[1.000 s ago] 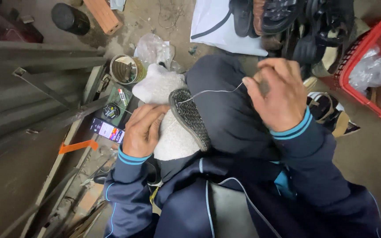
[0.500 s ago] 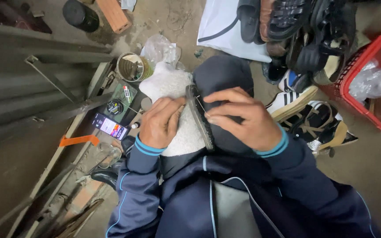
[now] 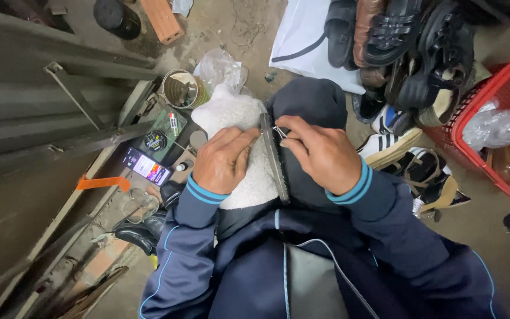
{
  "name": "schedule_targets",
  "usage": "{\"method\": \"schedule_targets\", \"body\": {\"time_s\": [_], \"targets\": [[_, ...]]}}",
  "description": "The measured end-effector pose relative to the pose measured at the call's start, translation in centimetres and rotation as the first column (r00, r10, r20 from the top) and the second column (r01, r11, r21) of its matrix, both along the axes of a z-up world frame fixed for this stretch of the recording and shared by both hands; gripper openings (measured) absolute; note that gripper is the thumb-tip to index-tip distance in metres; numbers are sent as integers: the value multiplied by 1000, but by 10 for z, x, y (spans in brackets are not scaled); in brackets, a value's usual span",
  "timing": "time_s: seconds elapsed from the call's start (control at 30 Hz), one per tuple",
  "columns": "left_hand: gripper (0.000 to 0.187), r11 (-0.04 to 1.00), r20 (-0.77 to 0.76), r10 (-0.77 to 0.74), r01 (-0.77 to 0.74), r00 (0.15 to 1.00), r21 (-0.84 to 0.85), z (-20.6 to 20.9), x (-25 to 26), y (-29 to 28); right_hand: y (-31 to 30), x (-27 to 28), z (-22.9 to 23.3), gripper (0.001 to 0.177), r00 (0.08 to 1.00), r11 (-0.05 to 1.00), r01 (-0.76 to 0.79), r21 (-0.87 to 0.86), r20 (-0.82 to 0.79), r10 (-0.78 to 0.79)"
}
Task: The person sits on the floor and sews the sole of a black shoe using a needle and white thread. They repeatedly pull the thread through the sole and adjust the shoe's position on their lap.
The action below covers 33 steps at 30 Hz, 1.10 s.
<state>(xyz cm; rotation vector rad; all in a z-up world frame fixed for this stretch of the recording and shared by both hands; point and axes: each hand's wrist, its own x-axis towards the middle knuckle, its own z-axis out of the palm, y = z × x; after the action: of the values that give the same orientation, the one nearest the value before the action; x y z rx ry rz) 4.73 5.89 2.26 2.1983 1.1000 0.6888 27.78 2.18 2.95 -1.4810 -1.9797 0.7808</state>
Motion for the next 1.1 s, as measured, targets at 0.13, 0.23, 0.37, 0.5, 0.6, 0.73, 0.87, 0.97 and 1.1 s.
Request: {"method": "schedule_targets", "body": {"time_s": [0.13,0.23,0.37,0.5,0.6,0.73,0.87,0.97,1.1], "targets": [[20,1000,3,2,-2,1000,-16,-1,1,1,0,6,15,38,1000,1000,30,4,-10,-30],[14,999,16,2,-1,1000,-32,0,4,2,-2,8,20,39,997,998,58,7,-54,-58],[32,986,-138,164,-164,977,11,-28,-6,-8,-3,3,3,39,990,994,91,58,-112,-84],[54,952,-266,306,-303,914,52,-10,-29,-9,1,4,9,36,978,991,119,62,-179,-107],[62,905,-343,380,-422,859,-55,-23,-56,-20,-1,9,7,28,986,992,110,60,-130,-101],[62,893,-331,385,-438,862,-103,-15,-52,-25,-12,8,-6,20,999,997,45,61,-33,-43],[49,860,-87,354,-360,931,-362,-35,-43,-25,-32,9,-9,29,997,995,66,75,-37,-63],[48,820,88,391,-303,916,-485,-61,-54,-26,-34,21,8,27,987,995,88,38,-136,-82],[40,811,118,396,-286,911,-511,-35,-42,-26,-34,27,26,13,939,995,44,-90,-335,-72]]}}
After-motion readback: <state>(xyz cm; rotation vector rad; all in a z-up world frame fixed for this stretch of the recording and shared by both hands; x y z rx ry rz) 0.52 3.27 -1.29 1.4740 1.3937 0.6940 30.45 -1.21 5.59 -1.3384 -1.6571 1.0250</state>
